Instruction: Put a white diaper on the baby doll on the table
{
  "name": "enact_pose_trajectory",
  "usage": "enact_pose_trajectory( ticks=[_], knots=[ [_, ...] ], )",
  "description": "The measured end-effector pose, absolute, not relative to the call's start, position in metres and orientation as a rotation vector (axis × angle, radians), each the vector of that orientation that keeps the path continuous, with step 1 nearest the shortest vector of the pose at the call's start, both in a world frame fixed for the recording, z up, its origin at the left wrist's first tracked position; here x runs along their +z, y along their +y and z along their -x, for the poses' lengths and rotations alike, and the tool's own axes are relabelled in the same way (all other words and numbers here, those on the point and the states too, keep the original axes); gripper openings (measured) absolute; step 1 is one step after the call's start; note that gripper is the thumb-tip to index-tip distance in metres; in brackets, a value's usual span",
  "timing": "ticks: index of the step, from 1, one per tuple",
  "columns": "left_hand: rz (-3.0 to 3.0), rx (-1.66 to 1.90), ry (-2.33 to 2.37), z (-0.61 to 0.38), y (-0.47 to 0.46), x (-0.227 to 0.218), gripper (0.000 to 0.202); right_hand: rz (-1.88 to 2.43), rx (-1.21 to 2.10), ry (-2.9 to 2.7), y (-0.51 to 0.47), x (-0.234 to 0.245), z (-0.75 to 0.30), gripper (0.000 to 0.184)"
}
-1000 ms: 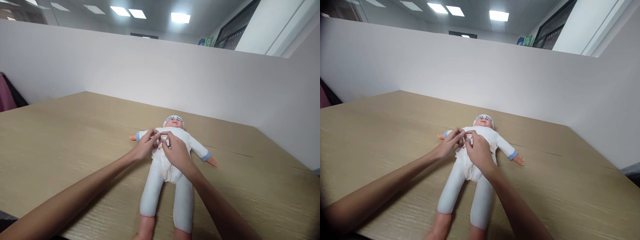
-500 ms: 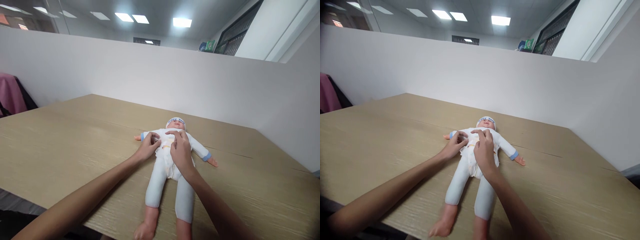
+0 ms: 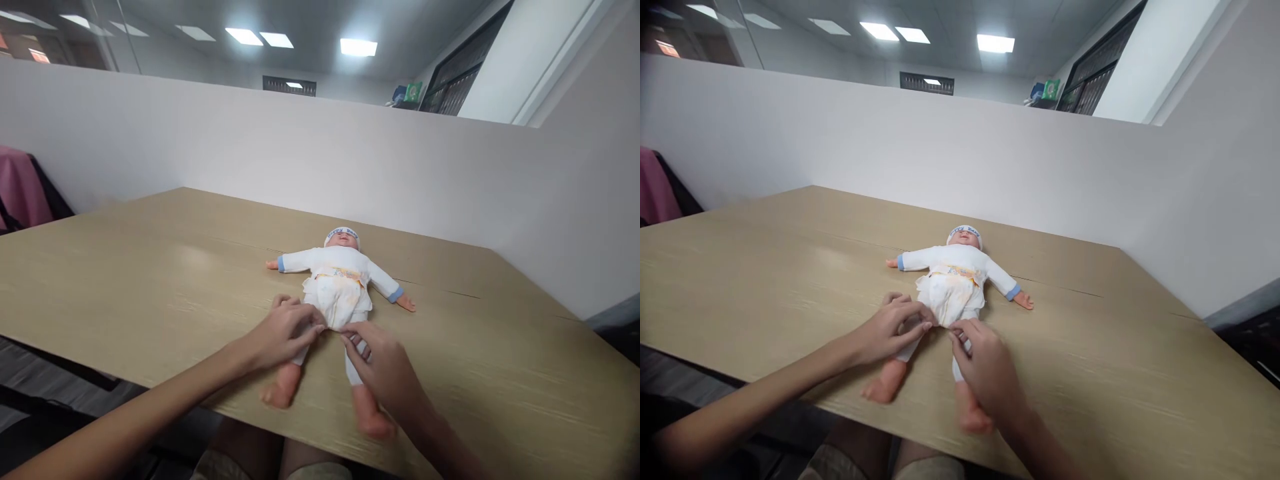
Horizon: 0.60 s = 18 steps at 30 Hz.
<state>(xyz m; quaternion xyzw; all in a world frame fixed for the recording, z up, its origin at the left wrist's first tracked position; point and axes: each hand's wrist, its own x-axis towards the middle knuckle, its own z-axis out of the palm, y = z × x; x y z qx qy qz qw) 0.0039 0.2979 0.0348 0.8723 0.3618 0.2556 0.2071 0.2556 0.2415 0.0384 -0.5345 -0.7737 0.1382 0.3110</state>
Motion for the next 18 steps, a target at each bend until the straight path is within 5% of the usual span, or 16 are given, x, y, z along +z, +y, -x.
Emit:
enact_pose_trajectory(
  ticks=[6,18],
  knots=[
    [-2.363,0.791,1.340,-0.021,0.312,0.022,0.042,1.665,0.215,-2.090,0.255,0.043,-0.251,0.013],
    [-2.384,0.893,1.197,-0.023,0.326,0.007,0.024,1.714,-0.023,-1.982,0.257,0.026,-0.227,0.009]
  ],
)
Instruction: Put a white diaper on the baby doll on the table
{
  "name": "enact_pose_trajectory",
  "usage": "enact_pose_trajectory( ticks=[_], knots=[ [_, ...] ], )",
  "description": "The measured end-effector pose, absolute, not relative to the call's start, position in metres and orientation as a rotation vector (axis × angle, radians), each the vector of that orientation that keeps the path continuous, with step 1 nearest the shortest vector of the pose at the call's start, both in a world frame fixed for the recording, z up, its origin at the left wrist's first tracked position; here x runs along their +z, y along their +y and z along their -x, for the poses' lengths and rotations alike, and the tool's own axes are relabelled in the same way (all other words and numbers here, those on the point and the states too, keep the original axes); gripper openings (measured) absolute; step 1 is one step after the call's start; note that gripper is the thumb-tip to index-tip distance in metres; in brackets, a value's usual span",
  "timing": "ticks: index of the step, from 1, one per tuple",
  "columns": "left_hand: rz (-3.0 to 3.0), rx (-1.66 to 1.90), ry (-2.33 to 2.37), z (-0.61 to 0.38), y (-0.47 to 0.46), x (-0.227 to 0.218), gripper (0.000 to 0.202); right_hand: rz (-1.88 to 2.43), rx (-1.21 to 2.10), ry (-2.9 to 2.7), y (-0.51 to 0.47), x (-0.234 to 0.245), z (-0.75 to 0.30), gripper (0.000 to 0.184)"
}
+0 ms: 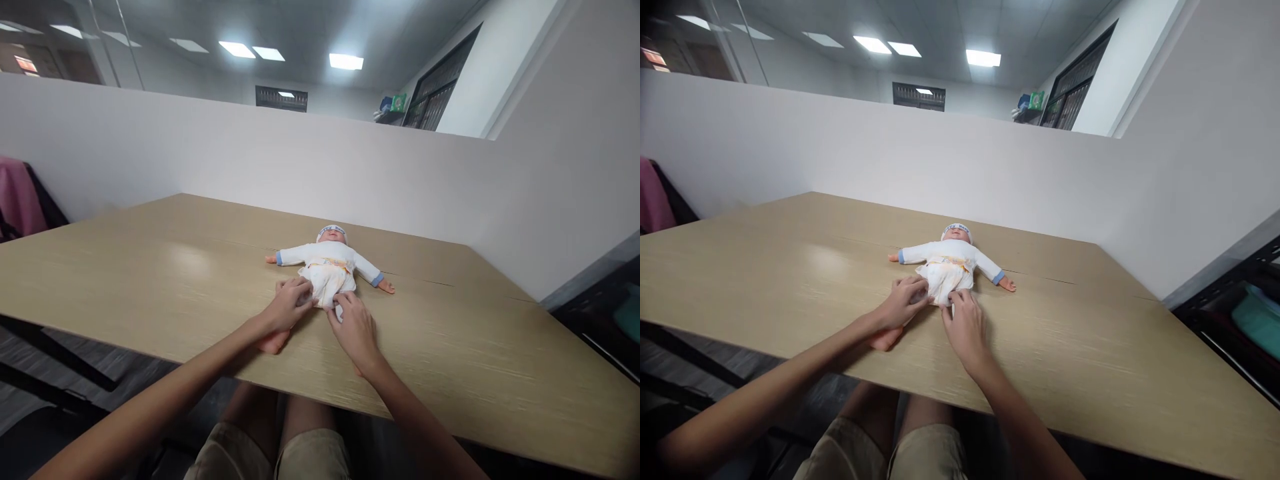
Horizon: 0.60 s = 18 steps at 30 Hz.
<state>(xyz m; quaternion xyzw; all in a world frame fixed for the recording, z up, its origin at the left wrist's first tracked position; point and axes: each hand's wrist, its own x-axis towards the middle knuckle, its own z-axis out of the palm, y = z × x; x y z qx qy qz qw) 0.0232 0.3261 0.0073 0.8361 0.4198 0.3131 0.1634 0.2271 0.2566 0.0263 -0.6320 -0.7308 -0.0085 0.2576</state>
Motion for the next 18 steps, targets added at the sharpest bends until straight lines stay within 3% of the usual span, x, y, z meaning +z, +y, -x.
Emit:
enact_pose_trajectory(
  ticks=[8,18],
  knots=[
    [-2.320,1.004,0.988,-0.020,0.326,0.010,0.017,1.572,0.122,-2.002,0.259,0.018,-0.234,0.020],
    [-1.937,0.999,1.099,-0.018,0.333,0.004,0.027,1.545,0.651,-1.505,0.273,0.023,-0.250,0.038]
  ],
)
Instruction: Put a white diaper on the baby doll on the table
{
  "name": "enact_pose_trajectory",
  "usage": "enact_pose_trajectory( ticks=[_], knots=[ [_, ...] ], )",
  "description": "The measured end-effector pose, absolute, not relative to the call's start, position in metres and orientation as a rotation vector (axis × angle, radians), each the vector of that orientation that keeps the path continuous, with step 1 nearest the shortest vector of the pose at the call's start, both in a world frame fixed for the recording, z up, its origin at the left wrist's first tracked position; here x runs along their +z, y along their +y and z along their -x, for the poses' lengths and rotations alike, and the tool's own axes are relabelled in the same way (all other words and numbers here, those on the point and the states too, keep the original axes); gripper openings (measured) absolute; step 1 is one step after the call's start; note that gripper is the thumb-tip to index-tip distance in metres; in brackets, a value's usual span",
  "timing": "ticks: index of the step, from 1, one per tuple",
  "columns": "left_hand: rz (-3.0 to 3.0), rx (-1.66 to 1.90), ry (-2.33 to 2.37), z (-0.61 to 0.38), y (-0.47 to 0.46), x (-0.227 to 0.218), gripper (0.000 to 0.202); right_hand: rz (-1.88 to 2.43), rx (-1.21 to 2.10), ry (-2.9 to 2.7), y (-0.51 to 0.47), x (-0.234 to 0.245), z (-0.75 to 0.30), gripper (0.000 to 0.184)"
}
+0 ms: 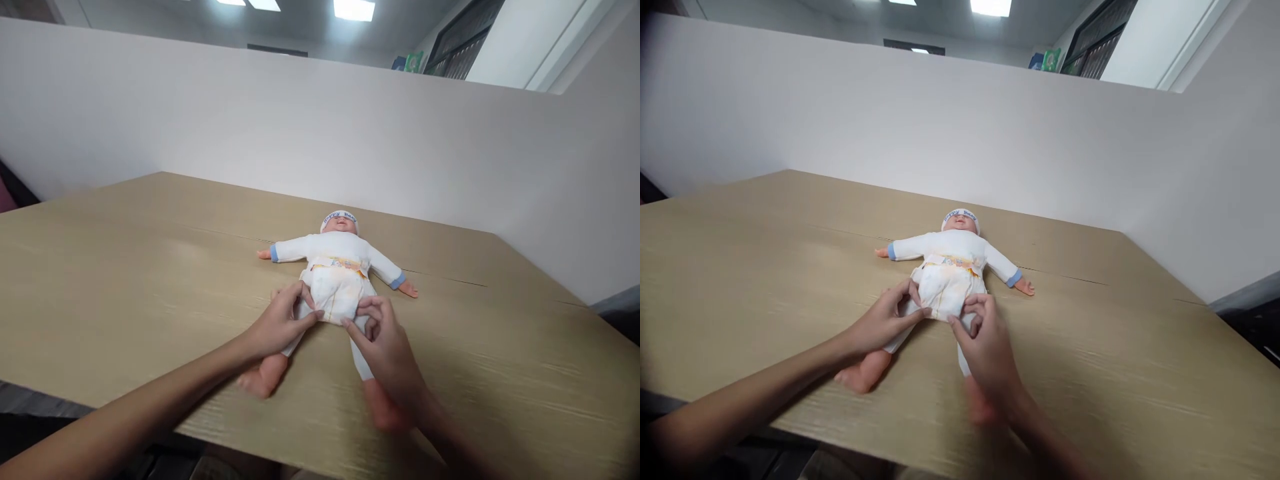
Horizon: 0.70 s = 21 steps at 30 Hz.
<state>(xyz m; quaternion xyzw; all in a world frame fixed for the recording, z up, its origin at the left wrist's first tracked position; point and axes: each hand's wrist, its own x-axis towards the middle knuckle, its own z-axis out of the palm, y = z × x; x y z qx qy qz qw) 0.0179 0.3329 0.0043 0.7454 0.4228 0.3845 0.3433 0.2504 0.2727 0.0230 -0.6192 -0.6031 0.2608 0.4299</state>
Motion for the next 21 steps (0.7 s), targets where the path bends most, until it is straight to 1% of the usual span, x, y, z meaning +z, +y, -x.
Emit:
enact_pose_trajectory(
  ticks=[2,6,10,14,15,18,21],
  knots=[
    [-1.804,1.058,1.059,-0.018,0.335,-0.006,0.034,1.582,0.668,-1.471,0.268,0.023,-0.258,0.038],
    [-1.677,1.102,1.102,-0.017,0.336,-0.017,0.043,1.651,0.602,-1.580,0.257,0.025,-0.268,0.032],
    [-1.701,0.998,1.121,-0.017,0.332,-0.007,0.038,1.659,0.537,-1.664,0.255,0.028,-0.263,0.033],
    [-1.682,0.895,1.103,-0.019,0.333,0.008,0.035,1.585,0.536,-1.728,0.262,0.029,-0.255,0.024],
    [-1.610,0.875,1.054,-0.019,0.334,0.010,0.036,1.586,0.568,-1.702,0.264,0.028,-0.255,0.024],
    [-1.362,0.803,0.888,-0.017,0.339,0.014,0.039,1.615,0.707,-1.559,0.267,0.022,-0.258,0.032],
    [-1.298,0.746,0.846,-0.010,0.339,0.019,0.040,1.594,0.744,-1.509,0.261,0.019,-0.262,0.036]
  ],
)
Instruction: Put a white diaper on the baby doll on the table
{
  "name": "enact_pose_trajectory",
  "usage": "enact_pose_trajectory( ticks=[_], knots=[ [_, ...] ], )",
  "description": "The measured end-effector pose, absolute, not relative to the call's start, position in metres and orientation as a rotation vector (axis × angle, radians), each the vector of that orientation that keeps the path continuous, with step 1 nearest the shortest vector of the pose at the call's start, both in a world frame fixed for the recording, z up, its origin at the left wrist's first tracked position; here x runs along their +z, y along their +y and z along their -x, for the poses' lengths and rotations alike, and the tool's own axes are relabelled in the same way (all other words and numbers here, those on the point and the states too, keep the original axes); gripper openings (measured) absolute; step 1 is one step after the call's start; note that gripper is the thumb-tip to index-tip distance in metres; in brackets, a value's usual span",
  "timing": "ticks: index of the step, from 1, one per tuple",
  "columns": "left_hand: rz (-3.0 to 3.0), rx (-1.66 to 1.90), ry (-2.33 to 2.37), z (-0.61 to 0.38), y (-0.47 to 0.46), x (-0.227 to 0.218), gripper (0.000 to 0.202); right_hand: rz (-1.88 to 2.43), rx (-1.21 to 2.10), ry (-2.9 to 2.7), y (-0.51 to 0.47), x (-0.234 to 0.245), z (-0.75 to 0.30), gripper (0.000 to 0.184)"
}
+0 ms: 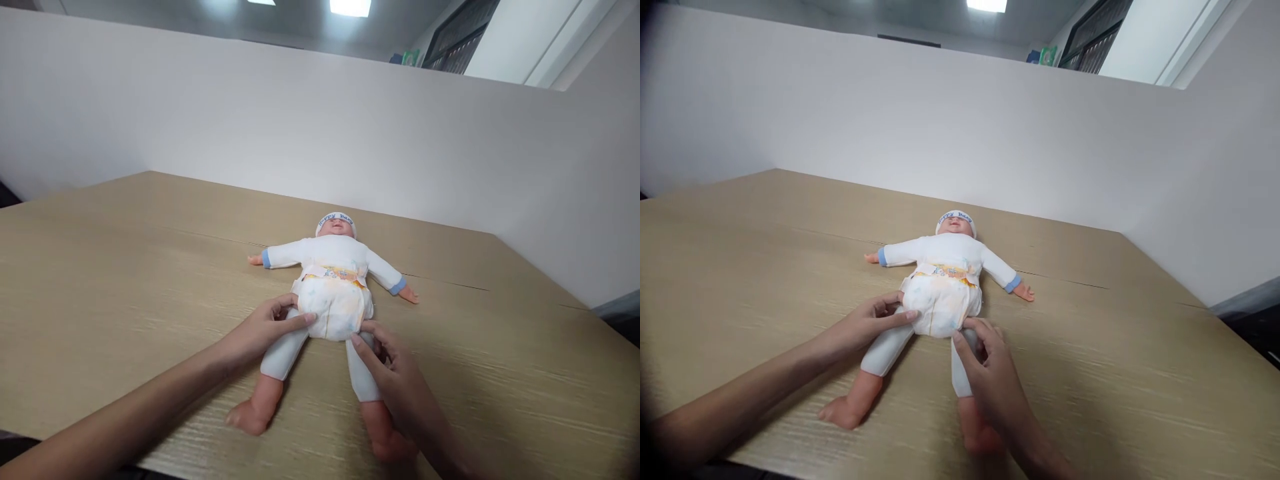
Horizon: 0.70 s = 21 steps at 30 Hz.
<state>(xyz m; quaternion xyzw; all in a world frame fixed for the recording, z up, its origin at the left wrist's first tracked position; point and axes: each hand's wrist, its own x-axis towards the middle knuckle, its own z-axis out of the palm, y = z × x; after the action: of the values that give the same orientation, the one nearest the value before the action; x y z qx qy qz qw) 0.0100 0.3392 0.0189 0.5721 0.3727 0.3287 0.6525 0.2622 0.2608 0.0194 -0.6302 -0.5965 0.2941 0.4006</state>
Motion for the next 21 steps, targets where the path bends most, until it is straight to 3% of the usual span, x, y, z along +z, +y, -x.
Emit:
enact_pose_trajectory(
  ticks=[8,11,14,16,21],
  knots=[
    [-1.703,0.851,1.143,0.033,0.348,0.029,0.048,1.630,0.580,-1.602,0.243,0.035,-0.301,0.041],
    [-2.053,1.046,1.259,0.042,0.384,0.025,0.047,1.646,0.242,-1.608,0.278,0.035,-0.328,0.040],
    [-2.365,0.943,1.437,0.032,0.432,0.024,0.058,1.623,-0.123,-1.737,0.335,0.033,-0.345,0.042],
    [-2.434,0.799,1.542,0.017,0.459,0.027,0.061,1.740,-0.127,-1.814,0.374,0.033,-0.345,0.053],
    [-2.430,0.728,1.567,-0.014,0.482,0.039,0.040,1.838,0.060,-1.854,0.418,0.036,-0.327,0.034]
  ],
)
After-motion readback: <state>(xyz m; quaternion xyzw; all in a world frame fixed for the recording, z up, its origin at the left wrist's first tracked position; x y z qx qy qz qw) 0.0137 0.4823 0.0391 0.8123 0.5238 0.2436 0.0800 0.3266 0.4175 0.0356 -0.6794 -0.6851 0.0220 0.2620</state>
